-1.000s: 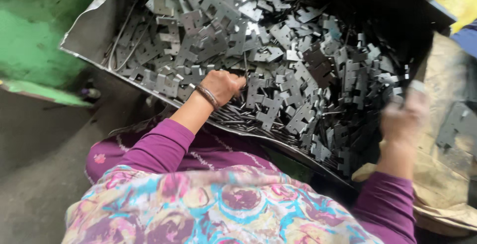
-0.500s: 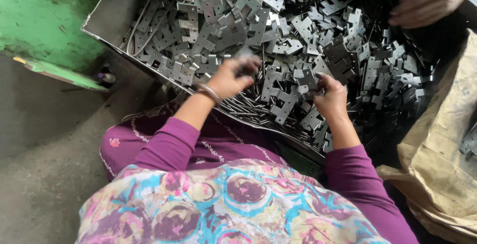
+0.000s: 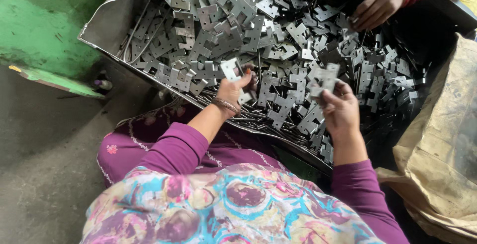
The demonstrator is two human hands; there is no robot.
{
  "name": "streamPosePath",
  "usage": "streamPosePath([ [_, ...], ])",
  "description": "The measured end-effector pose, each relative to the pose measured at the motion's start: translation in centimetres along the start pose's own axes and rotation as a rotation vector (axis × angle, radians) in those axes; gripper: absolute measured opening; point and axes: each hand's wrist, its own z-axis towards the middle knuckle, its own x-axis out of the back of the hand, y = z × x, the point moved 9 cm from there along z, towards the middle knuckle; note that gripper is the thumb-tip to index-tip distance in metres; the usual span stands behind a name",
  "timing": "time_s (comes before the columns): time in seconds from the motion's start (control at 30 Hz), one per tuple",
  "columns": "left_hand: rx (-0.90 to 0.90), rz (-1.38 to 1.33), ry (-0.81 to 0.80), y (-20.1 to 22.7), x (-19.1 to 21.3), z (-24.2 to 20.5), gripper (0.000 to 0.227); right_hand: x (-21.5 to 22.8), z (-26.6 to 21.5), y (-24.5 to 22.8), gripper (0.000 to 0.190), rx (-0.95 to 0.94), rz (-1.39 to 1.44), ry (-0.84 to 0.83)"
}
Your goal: The person inserts metal rods into small metal brackets and places the assembled units into a large metal bin. The person handles the parts one at a time, repeatedly picking up brackets and rods, inserting the rods, and depositing the finished assemblies.
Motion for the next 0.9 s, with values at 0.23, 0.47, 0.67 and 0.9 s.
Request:
streamPosePath([
  [0.23, 0.109, -0.162, -0.152, -5.9, -6.3, -2.6, 0.033, -12.5, -7.1, 3.6, 0.066, 0.604, -0.992, -0.537],
  [0.47, -0.354, 1.807, -0.072, -0.8, -7.0, 0.0, 0.062, 0.7, -3.2, -3.4, 0.037, 0.083, -0.132, -0.13],
  [0.67, -0.398, 2.32, 0.05, 3.2, -2.8, 2.0, 0.048, 25.9, -5.1, -18.1, 0.032, 0.91, -0.907, 0.648],
  [0.9, -0.745, 2.063, -0.019, 4.1, -5.3, 0.5, 0.038, 28.3, -5.4, -17.8, 0.047, 0.599, -1.774, 0.868],
])
